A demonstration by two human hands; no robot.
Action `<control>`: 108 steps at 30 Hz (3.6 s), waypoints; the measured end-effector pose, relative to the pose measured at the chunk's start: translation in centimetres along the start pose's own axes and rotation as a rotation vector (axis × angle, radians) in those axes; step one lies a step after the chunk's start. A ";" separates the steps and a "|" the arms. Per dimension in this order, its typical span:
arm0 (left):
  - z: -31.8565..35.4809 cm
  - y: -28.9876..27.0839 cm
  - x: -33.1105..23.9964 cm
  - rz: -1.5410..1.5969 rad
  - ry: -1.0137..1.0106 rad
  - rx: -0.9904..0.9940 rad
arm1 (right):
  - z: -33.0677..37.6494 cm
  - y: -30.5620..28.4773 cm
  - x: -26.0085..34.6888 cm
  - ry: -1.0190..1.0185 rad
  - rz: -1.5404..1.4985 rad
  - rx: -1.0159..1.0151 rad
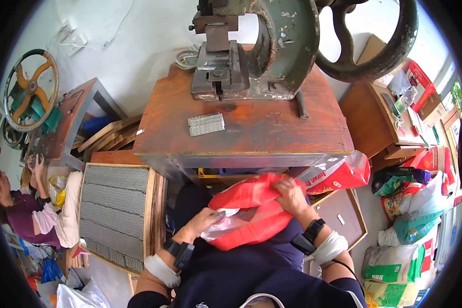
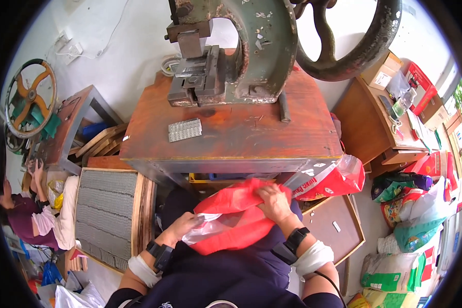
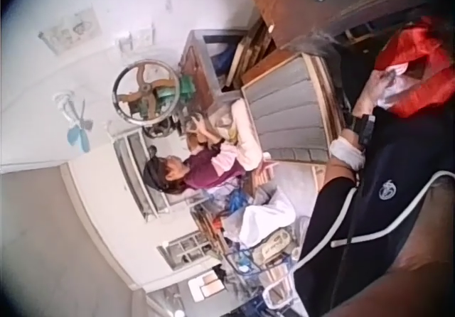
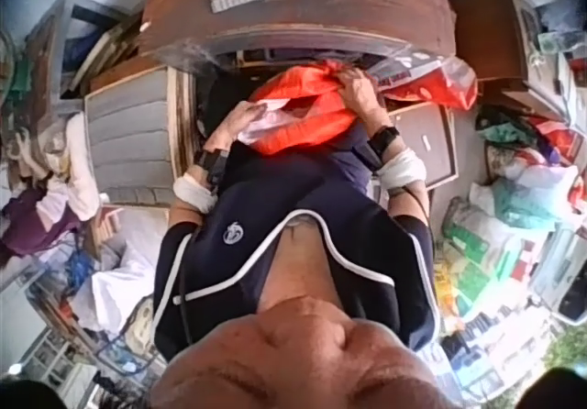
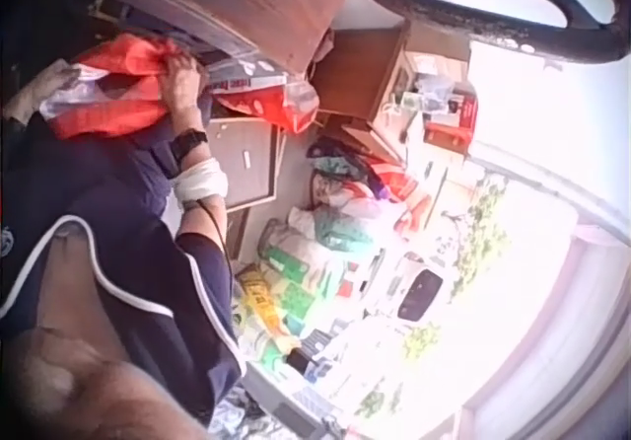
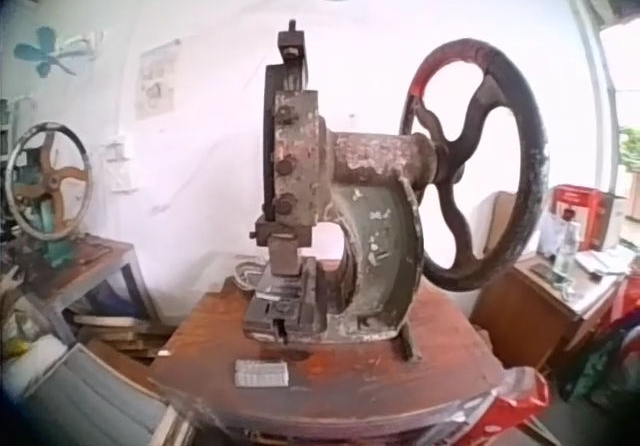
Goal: Manually punching or stamping small metal components using a hand-operated press.
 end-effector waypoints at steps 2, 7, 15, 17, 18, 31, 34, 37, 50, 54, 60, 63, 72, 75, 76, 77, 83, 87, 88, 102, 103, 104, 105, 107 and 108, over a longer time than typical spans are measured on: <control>0.9 -2.1 -1.7 -0.045 0.033 -0.212 | 1.4 4.9 -3.6 0.370 -0.212 0.262; 2.3 -10.4 -1.7 -0.308 0.230 -0.691 | 3.6 12.5 -1.6 0.453 -1.300 0.036; 2.5 4.3 -8.2 -0.853 0.520 -0.061 | -2.9 9.7 2.7 0.687 -2.364 0.056; 2.7 7.3 -5.0 -0.671 0.201 0.280 | -3.5 10.3 0.6 0.824 -2.427 -0.126; 3.2 8.8 -4.2 -0.705 0.081 0.492 | -3.5 10.7 -0.7 0.884 -2.460 -0.193; 0.4 -1.3 1.8 -0.397 0.163 -0.344 | 5.5 11.3 6.0 0.988 -2.572 0.494; -0.2 -1.9 3.9 0.329 0.110 -0.309 | 6.7 10.8 6.6 0.932 -2.533 0.601; -1.2 -3.5 4.5 0.903 0.007 -0.706 | 9.0 13.4 5.5 1.068 -2.382 0.596; 0.0 2.5 3.6 0.333 0.066 -0.329 | 4.8 -0.8 -3.4 0.536 -0.465 -0.460; -0.2 3.6 0.0 0.289 0.015 -0.334 | 2.6 -4.5 14.5 -0.319 -0.029 -0.223; 1.9 3.2 0.2 0.237 0.007 -0.146 | -0.5 -0.1 14.7 -0.603 -0.095 0.040; 4.5 3.2 -0.8 -0.516 0.121 -0.078 | -4.9 1.1 12.8 -0.334 -0.311 0.157; 14.0 -2.2 1.2 -0.340 -0.091 -0.299 | -6.2 12.6 -2.0 0.360 -0.308 0.275; 12.1 -5.0 -5.9 -0.691 0.302 -0.598 | -7.2 9.3 0.2 0.260 -0.314 0.176; 10.0 -3.5 -9.5 -1.018 0.459 -0.591 | -7.7 7.5 2.6 0.226 -0.308 0.232; 6.8 -1.4 -11.5 -1.110 0.493 -0.522 | -8.5 6.6 3.8 0.173 -0.333 0.232; -1.7 -0.7 -7.6 -1.347 0.196 -0.465 | -5.0 0.5 11.7 -0.121 0.178 -0.288; -1.8 -4.1 -8.5 -1.226 0.216 -0.608 | 3.5 1.9 18.2 -0.678 -0.080 0.056; -1.8 -5.2 -9.0 -1.242 0.201 -0.633 | 3.8 1.8 17.3 -0.677 -0.075 0.050; 1.7 -8.0 -6.8 -1.514 0.194 -0.588 | 0.2 2.8 -1.2 0.065 -0.047 0.442; 2.1 -7.5 -6.4 -1.479 0.131 -0.549 | -0.5 3.5 0.9 0.023 -0.014 0.446; 2.3 -6.7 -6.5 -1.419 0.080 -0.474 | -1.1 3.9 4.1 0.114 0.002 0.642; 2.4 -5.1 -8.1 -1.436 0.402 -0.471 | -1.1 5.5 6.6 -0.033 0.026 0.651; 2.9 -1.7 -10.7 -1.488 0.826 -0.277 | 0.2 5.9 13.0 -0.382 -0.111 0.586; 3.1 -0.9 -10.9 -1.509 0.943 -0.191 | 0.6 6.5 15.5 -0.393 0.060 0.729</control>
Point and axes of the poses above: each hand's wrist, its own z-axis away from the middle knuckle, its own y-axis out of the palm, x = y × z, the point moved 8 cm from there along -z, towards the middle knuckle, and after that the axes turned 9 degrees about y, right-handed, at the moved point
